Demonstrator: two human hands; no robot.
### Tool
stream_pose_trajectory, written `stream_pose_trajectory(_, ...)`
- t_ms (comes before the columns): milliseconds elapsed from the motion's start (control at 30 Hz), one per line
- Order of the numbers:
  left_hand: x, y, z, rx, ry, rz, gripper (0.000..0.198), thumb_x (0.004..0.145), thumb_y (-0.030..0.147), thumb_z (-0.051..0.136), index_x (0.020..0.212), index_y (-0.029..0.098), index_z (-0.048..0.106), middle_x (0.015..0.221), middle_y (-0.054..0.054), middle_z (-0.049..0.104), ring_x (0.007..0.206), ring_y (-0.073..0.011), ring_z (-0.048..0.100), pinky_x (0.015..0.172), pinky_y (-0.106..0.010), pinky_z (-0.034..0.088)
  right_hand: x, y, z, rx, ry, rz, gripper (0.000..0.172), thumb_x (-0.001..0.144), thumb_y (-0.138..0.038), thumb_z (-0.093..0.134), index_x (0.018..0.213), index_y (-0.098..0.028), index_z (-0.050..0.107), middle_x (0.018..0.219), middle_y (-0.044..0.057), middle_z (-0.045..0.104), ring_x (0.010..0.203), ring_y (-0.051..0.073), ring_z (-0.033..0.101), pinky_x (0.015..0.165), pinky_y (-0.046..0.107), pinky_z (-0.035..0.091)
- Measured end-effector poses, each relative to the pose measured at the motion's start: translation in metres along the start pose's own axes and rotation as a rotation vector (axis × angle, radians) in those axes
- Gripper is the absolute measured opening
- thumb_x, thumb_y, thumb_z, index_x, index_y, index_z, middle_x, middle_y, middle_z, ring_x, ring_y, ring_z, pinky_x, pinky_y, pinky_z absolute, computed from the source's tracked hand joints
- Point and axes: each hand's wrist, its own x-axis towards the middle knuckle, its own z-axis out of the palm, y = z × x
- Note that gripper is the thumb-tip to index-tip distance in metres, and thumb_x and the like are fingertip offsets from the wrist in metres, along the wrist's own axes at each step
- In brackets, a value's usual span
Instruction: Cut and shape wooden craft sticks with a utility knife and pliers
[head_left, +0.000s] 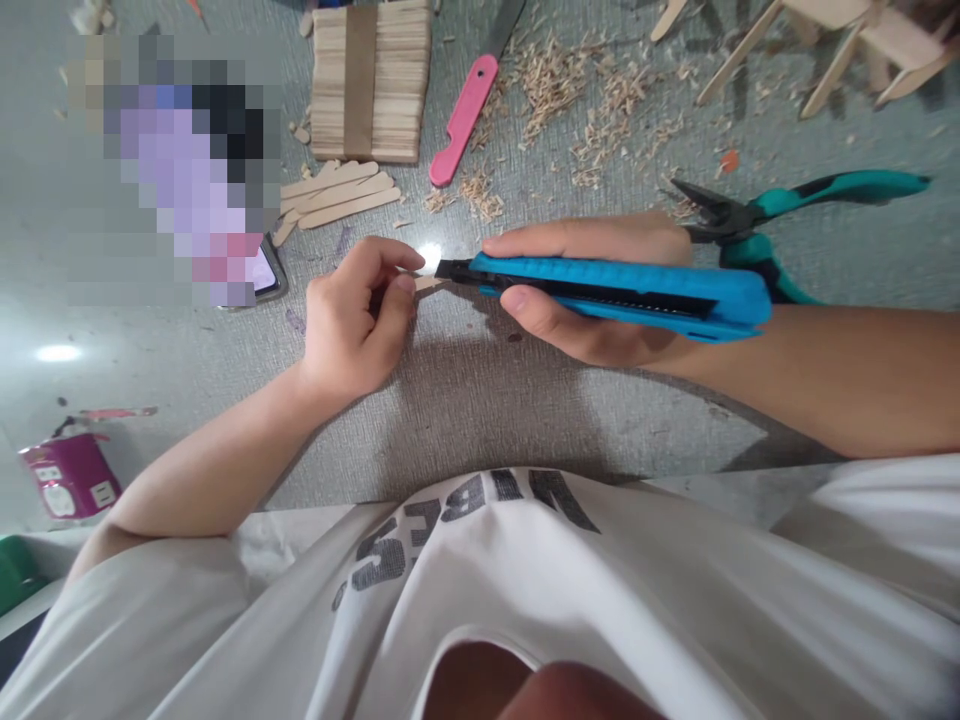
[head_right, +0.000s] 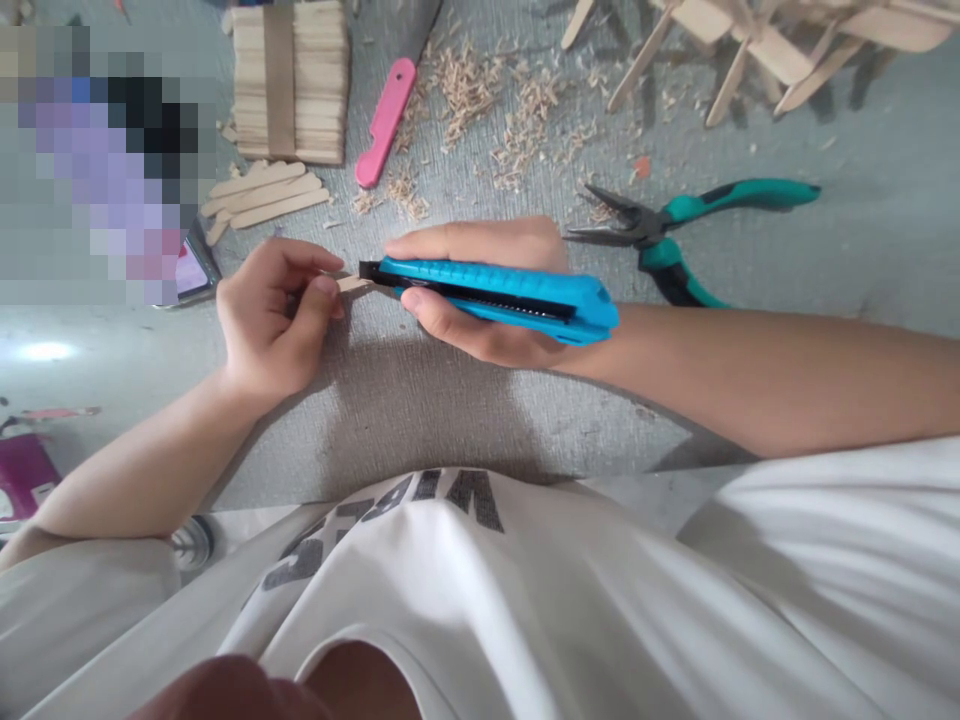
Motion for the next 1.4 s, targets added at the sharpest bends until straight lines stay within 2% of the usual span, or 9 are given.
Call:
stream_pose_trajectory(200,0.001,-0.008,0.004,-0.166,0.034,-0.018,0.025,0.112,0.052,0.057,0.116,0.028,0.066,0.075,0.001,0.069,0.062,-0.0145,0.068,0.058,-0.031,0.055,0.001,0.006,0.007,0.050,0.072,-0.099,0.018,0.095,-0.035,0.079,0.110,-0.028,0.084,0.106,0.005,0.089,0.091,0.023,0.086,0.084,0.030,0.071)
stream_pose_trajectory(433,0.007,-0.021,0.007,-0.203,0.049,-0.010,0.039,0.109,0.068,0.055,0.117,0.030,0.060,0.073,0.002,0.062,0.058,-0.0145,0.067,0.053,-0.030,0.053,0.002,0.015,0.007,0.135,0.043,-0.204,0.035,0.093,-0.034,0.079,0.128,-0.034,0.081,0.108,0.001,0.088,0.091,0.021,0.083,0.083,0.034,0.067)
stream_pose_trajectory(667,0.013,-0.022,0.004,-0.238,0.046,0.019,0.040,0.109,0.068,0.053,0.110,0.028,0.055,0.075,0.001,0.058,0.057,-0.0139,0.064,0.052,-0.032,0.050,0.002,0.010,0.001,0.129,-0.057,-0.029,0.029,0.095,-0.046,0.076,0.123,-0.041,0.081,0.107,0.002,0.086,0.086,0.025,0.077,0.083,0.042,0.067)
stream_pose_trajectory(800,0.014,-0.023,0.006,-0.317,0.024,0.111,0.032,0.111,0.060,0.058,0.109,0.029,0.052,0.073,0.005,0.056,0.054,-0.0093,0.060,0.052,-0.027,0.049,0.003,0.008,0.002,0.139,-0.072,-0.093,0.030,0.096,-0.035,0.077,0.126,-0.039,0.081,0.106,0.002,0.085,0.088,0.022,0.078,0.081,0.038,0.064)
stream_pose_trajectory(933,0.012,-0.025,0.010,-0.238,0.073,0.085,0.038,0.109,0.069,0.054,0.120,0.033,0.050,0.083,0.003,0.062,0.058,-0.0111,0.065,0.054,-0.028,0.052,0.003,0.012,0.006,0.194,-0.013,-0.145,0.034,0.091,-0.030,0.082,0.126,-0.031,0.084,0.105,0.004,0.086,0.089,0.021,0.080,0.080,0.035,0.062)
stream_pose_trajectory(1033,0.010,-0.027,0.010,-0.174,0.084,0.062,0.043,0.108,0.072,0.053,0.126,0.033,0.050,0.095,-0.001,0.066,0.064,-0.0135,0.070,0.058,-0.031,0.056,0.003,0.014,0.004,0.229,-0.018,-0.133,0.037,0.092,-0.028,0.084,0.130,-0.031,0.083,0.111,0.004,0.088,0.096,0.021,0.083,0.085,0.032,0.063)
stream_pose_trajectory(1167,0.009,-0.029,0.008,-0.204,0.072,0.079,0.038,0.110,0.067,0.054,0.127,0.033,0.053,0.090,0.000,0.064,0.067,-0.0143,0.071,0.061,-0.031,0.059,0.000,0.017,0.000,0.306,-0.068,-0.054,0.046,0.092,-0.023,0.088,0.136,-0.035,0.081,0.124,0.001,0.086,0.106,0.020,0.083,0.102,0.032,0.064)
stream_pose_trajectory(1300,0.010,-0.032,0.010,-0.277,0.098,0.105,0.034,0.109,0.062,0.060,0.121,0.030,0.057,0.090,0.000,0.062,0.068,-0.0128,0.071,0.061,-0.029,0.061,-0.003,0.025,0.000,0.320,-0.041,-0.001,0.038,0.097,-0.034,0.084,0.135,-0.037,0.082,0.128,0.000,0.085,0.096,0.019,0.084,0.107,0.036,0.066)
stream_pose_trajectory(1400,0.011,-0.032,0.013,-0.312,0.136,0.137,0.032,0.109,0.059,0.064,0.113,0.028,0.058,0.095,0.000,0.063,0.065,-0.0100,0.068,0.060,-0.027,0.060,-0.006,0.031,0.002,0.312,-0.052,0.065,0.035,0.099,-0.047,0.081,0.133,-0.039,0.082,0.125,-0.001,0.085,0.096,0.023,0.084,0.092,0.041,0.073)
